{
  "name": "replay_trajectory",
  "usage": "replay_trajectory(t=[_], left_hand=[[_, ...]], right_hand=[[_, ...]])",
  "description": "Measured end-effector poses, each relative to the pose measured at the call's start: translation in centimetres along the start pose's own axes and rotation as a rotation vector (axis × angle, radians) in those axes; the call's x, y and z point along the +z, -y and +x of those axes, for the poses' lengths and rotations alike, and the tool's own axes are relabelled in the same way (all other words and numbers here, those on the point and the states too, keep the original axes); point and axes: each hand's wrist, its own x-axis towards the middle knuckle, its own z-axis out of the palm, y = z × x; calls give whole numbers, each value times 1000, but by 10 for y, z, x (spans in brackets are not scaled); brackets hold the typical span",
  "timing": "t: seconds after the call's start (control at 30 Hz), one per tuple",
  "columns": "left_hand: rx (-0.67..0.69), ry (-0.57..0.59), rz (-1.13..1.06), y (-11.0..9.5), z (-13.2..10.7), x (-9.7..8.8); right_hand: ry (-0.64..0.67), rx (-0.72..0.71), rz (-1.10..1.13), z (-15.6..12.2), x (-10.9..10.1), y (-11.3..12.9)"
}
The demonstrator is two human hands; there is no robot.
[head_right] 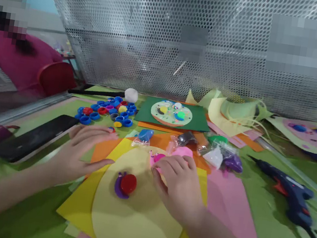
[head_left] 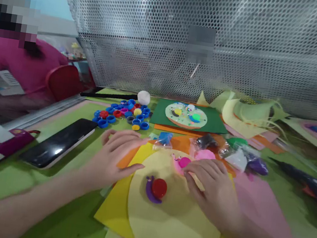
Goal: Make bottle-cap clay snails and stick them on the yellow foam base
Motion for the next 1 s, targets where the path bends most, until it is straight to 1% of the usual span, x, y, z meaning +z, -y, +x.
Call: replay_trajectory(t=[0.03, 0.1, 0.17, 0.2, 0.27, 0.37, 0.43, 0.5, 0.57, 0.67, 0.73, 0.87, 1.0], left_hand=[[18, 49, -20, -2, -1, 1], [107, 113, -66, -7, -2, 3], [179, 108, -100, -12, -3, 5], [182, 102, -111, -13, -3, 6], [112, 105, -129, -15, -2, 8], [-63, 151, -146, -14, 0, 14], [-125, 194, -168, -11, 0, 18], [-125, 237, -186, -9, -1, 21], [-111, 235, -190, -6, -3, 24], [-91, 243, -187, -2, -6, 29], [-110, 311, -162, 1, -8, 33], [-199, 437, -82, 4, -8, 38], [-203, 497, -30, 1, -5, 35]], right_hand=[[1, 11, -21, 0, 1, -1], [5, 33, -65, 0, 2, -2], [18, 61, -115, 0, 4, -2], [28, 76, -142, 0, 5, -2], [53, 110, -200, 1, 6, -2], [96, 169, -282, 1, 7, -2], [112, 220, -328, 0, 7, -3], [121, 277, -364, 0, 9, -4], [133, 316, -381, -1, 11, -5], [173, 324, -376, -1, 13, -7], [204, 310, -366, -1, 14, -8], [252, 298, -366, 0, 16, -11], [281, 299, -392, 1, 19, -17]])
